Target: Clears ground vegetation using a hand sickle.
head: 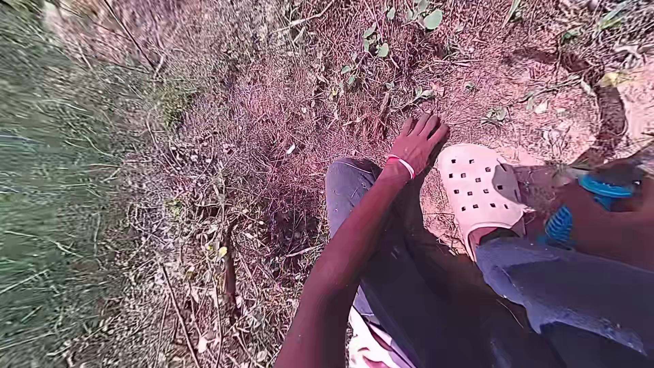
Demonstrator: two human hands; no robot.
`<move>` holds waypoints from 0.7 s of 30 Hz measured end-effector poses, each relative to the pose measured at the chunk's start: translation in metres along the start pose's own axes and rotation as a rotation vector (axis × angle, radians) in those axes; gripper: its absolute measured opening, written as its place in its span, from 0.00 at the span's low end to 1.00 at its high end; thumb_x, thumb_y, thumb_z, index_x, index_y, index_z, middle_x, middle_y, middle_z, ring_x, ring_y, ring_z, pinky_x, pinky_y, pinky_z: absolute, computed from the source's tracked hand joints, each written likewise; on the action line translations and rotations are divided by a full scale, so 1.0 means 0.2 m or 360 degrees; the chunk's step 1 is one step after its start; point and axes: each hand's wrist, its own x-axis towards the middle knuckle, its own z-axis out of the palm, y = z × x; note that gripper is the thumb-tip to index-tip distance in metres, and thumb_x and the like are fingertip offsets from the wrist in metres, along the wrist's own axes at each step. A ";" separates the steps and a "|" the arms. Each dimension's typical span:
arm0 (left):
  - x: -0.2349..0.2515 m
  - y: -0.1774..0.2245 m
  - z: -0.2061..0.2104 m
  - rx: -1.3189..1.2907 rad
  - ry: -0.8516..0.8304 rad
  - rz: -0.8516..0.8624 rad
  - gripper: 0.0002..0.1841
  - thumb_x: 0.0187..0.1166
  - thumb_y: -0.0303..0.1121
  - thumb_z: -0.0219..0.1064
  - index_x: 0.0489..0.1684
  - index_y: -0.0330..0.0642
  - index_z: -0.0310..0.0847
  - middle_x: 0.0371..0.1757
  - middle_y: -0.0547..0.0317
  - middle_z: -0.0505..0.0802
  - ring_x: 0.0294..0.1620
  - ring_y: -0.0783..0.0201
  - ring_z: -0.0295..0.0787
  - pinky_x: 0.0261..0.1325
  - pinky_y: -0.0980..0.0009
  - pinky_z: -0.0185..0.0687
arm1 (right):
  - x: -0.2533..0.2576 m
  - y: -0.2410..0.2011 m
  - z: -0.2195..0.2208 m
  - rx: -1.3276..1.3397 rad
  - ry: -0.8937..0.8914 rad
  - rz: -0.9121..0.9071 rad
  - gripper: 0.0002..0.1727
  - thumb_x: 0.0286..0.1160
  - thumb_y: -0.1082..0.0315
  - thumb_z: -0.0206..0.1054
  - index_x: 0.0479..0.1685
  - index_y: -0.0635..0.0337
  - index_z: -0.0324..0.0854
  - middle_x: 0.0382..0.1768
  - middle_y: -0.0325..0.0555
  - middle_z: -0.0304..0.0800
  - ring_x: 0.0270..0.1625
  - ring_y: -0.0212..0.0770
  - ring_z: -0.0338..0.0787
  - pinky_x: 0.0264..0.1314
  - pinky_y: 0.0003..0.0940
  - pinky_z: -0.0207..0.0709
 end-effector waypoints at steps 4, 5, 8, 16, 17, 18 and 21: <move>0.17 -0.22 -0.08 0.0325 0.0021 -0.0316 0.37 0.83 0.23 0.59 0.96 0.47 0.53 0.96 0.45 0.60 0.97 0.44 0.47 0.93 0.35 0.32 | 0.03 -0.10 0.08 0.0111 -0.0282 0.0098 0.30 0.71 0.59 0.67 0.69 0.69 0.70 0.39 0.45 0.84 0.29 0.25 0.83 0.31 0.26 0.80; 0.19 -0.29 -0.13 0.0405 -0.0017 -0.0386 0.35 0.85 0.29 0.58 0.96 0.49 0.53 0.96 0.45 0.58 0.98 0.44 0.45 0.93 0.33 0.30 | 0.05 -0.11 0.09 0.0019 -0.0332 0.0088 0.29 0.70 0.56 0.66 0.66 0.68 0.73 0.39 0.47 0.84 0.32 0.30 0.84 0.35 0.33 0.80; 0.23 -0.47 -0.27 0.0520 -0.0113 -0.0538 0.40 0.80 0.51 0.67 0.95 0.54 0.57 0.98 0.51 0.54 0.99 0.45 0.36 0.88 0.24 0.23 | 0.13 -0.09 0.08 -0.0224 -0.0434 -0.0109 0.30 0.72 0.52 0.63 0.61 0.73 0.77 0.36 0.65 0.85 0.34 0.56 0.85 0.37 0.58 0.75; 0.29 -0.72 -0.52 0.0382 0.0132 -0.0911 0.37 0.72 0.39 0.73 0.88 0.60 0.69 0.98 0.55 0.56 0.98 0.41 0.39 0.80 0.19 0.48 | 0.22 -0.08 0.06 -0.0051 -0.0617 0.0128 0.34 0.74 0.49 0.63 0.79 0.57 0.67 0.37 0.48 0.84 0.29 0.36 0.85 0.32 0.40 0.80; 0.29 -0.75 -0.56 0.0331 0.0197 -0.0943 0.36 0.69 0.37 0.75 0.84 0.56 0.75 0.96 0.52 0.61 0.97 0.40 0.46 0.77 0.22 0.59 | 0.22 -0.07 0.06 0.0026 -0.0593 0.0178 0.33 0.74 0.51 0.63 0.79 0.54 0.67 0.36 0.42 0.84 0.27 0.30 0.85 0.30 0.33 0.83; 0.29 -0.78 -0.61 0.0276 0.0254 -0.0988 0.33 0.68 0.36 0.76 0.79 0.52 0.79 0.93 0.49 0.66 0.94 0.38 0.54 0.73 0.24 0.67 | 0.23 -0.07 0.05 0.0071 -0.0553 0.0196 0.32 0.73 0.51 0.64 0.78 0.52 0.68 0.38 0.41 0.84 0.28 0.28 0.85 0.30 0.32 0.84; 0.28 -0.92 -0.69 0.0187 0.0316 -0.1001 0.31 0.65 0.36 0.79 0.74 0.47 0.83 0.86 0.43 0.74 0.87 0.36 0.66 0.72 0.31 0.74 | 0.30 -0.07 0.01 0.0101 -0.0397 0.0191 0.33 0.72 0.53 0.64 0.78 0.52 0.67 0.38 0.41 0.85 0.28 0.30 0.86 0.30 0.34 0.84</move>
